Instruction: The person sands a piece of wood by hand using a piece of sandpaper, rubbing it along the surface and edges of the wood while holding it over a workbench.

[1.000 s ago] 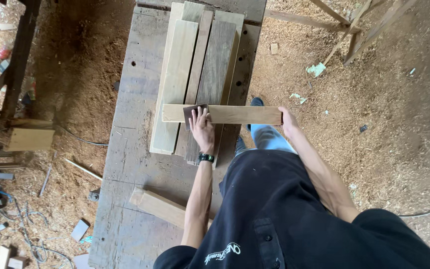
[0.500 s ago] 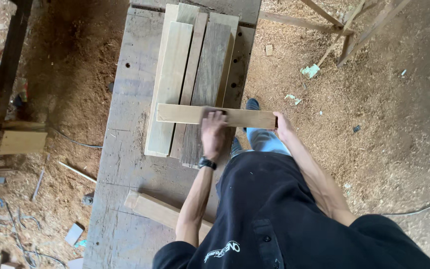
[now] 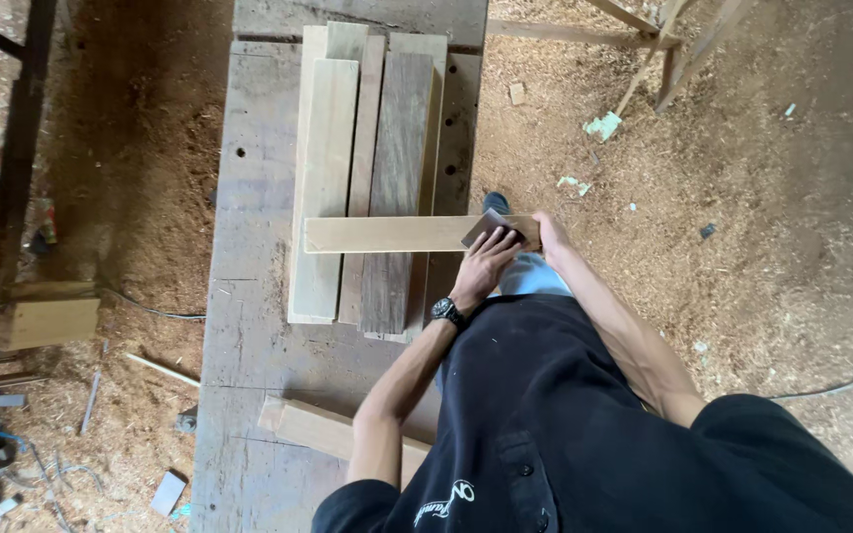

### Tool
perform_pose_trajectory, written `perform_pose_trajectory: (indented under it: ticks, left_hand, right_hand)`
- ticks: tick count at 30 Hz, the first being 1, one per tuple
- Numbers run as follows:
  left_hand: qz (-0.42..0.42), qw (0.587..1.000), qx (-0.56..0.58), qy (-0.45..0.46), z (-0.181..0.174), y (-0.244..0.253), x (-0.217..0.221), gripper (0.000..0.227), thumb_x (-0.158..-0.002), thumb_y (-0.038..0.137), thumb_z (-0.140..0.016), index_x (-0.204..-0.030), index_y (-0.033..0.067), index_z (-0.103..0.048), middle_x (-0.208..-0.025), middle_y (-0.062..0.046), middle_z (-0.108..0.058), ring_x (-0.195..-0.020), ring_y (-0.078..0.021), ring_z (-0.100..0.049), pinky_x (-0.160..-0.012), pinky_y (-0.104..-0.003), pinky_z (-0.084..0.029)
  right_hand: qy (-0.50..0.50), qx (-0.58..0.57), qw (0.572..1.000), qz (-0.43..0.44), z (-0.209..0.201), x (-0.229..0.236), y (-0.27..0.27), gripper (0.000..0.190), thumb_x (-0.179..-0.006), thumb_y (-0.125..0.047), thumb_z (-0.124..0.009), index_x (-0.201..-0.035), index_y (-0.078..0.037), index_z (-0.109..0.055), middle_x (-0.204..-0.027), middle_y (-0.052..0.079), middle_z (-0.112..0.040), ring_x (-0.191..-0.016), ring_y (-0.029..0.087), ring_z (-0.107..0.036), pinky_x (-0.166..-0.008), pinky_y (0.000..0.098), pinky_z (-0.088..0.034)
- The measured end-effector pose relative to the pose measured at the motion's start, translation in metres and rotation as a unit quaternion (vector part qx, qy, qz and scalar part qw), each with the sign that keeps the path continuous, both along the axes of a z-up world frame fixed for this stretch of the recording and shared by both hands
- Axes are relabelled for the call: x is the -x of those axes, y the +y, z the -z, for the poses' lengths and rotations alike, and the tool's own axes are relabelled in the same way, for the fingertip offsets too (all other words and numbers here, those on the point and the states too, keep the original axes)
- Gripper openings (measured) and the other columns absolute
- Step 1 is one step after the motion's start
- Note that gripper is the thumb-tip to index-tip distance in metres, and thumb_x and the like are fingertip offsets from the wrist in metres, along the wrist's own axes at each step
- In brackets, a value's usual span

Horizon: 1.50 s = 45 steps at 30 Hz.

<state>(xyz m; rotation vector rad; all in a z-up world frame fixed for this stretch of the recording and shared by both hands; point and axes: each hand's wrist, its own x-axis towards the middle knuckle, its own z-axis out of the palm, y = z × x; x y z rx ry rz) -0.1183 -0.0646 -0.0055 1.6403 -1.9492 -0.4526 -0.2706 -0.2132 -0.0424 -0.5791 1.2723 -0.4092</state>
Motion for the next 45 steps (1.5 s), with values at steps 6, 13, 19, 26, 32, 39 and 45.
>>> perform_pose_trajectory:
  ticks: [6, 13, 19, 26, 32, 39, 45]
  left_hand:
    - [-0.116, 0.989, -0.027, -0.088, -0.008, 0.025, -0.065, 0.045, -0.098, 0.014, -0.060, -0.141, 0.0255, -0.063, -0.156, 0.001, -0.052, -0.148, -0.0215, -0.043, -0.125, -0.045, -0.028]
    - [-0.356, 0.934, 0.001, -0.036, -0.015, 0.075, -0.152, 0.023, -0.100, 0.020, -0.067, -0.121, 0.0188, -0.075, -0.144, -0.007, -0.061, -0.141, -0.0294, -0.048, -0.120, -0.049, -0.033]
    - [-0.324, 0.942, 0.027, -0.087, 0.009, 0.032, -0.085, 0.042, -0.095, 0.005, -0.061, -0.132, 0.0213, -0.071, -0.149, -0.004, -0.059, -0.144, -0.0266, -0.051, -0.123, -0.045, -0.036]
    - [-0.029, 0.999, -0.022, 0.002, 0.006, -0.020, 0.006, 0.040, -0.101, 0.016, -0.060, -0.141, 0.0129, -0.058, -0.155, -0.009, -0.050, -0.148, -0.0274, -0.040, -0.124, -0.045, -0.030]
    - [-0.138, 0.987, -0.044, -0.065, 0.000, 0.020, -0.067, 0.042, -0.100, 0.006, -0.058, -0.140, 0.0193, -0.062, -0.155, -0.002, -0.052, -0.148, -0.0226, -0.043, -0.126, -0.044, -0.032]
    - [-0.395, 0.916, -0.011, -0.062, -0.006, 0.103, -0.202, 0.031, -0.104, 0.010, -0.060, -0.132, 0.0202, -0.069, -0.148, -0.007, -0.059, -0.143, -0.0278, -0.047, -0.120, -0.048, -0.036]
    - [-0.406, 0.909, -0.086, 0.026, -0.008, 0.070, -0.158, 0.035, -0.110, 0.010, -0.050, -0.139, 0.0254, -0.063, -0.148, 0.000, -0.062, -0.141, -0.0216, -0.057, -0.115, -0.036, -0.052]
  right_hand:
    - [0.033, 0.028, 0.999, -0.024, 0.000, 0.009, 0.002, 0.037, -0.095, -0.041, -0.060, -0.105, -0.007, -0.067, -0.089, 0.009, -0.068, -0.078, 0.022, -0.065, -0.065, 0.0427, -0.052]
    - [0.025, 0.013, 1.000, 0.003, 0.003, 0.000, -0.008, 0.035, -0.092, -0.039, -0.059, -0.106, -0.008, -0.068, -0.096, 0.011, -0.070, -0.083, 0.024, -0.069, -0.068, 0.0437, -0.057]
    - [0.049, 0.011, 0.999, 0.001, 0.003, -0.009, -0.012, 0.035, -0.093, -0.039, -0.055, -0.105, -0.009, -0.067, -0.096, 0.010, -0.070, -0.084, 0.022, -0.070, -0.069, 0.0431, -0.059]
    - [0.045, -0.002, 0.999, -0.013, 0.003, 0.001, 0.004, 0.033, -0.092, -0.035, -0.055, -0.104, -0.007, -0.067, -0.093, 0.010, -0.069, -0.081, 0.026, -0.069, -0.066, 0.0459, -0.058]
    - [0.069, 0.003, 0.997, -0.017, 0.005, -0.001, -0.003, 0.037, -0.092, -0.039, -0.057, -0.108, -0.007, -0.066, -0.094, 0.010, -0.070, -0.083, 0.026, -0.070, -0.064, 0.0477, -0.058]
    - [0.074, 0.022, 0.997, -0.001, 0.006, -0.006, -0.014, 0.041, -0.091, -0.043, -0.060, -0.109, -0.007, -0.067, -0.096, 0.010, -0.071, -0.085, 0.022, -0.072, -0.069, 0.0408, -0.059]
    - [0.071, 0.025, 0.997, 0.017, 0.005, -0.009, -0.014, 0.039, -0.090, -0.040, -0.061, -0.107, -0.006, -0.067, -0.097, 0.010, -0.072, -0.085, 0.022, -0.073, -0.070, 0.0418, -0.060]
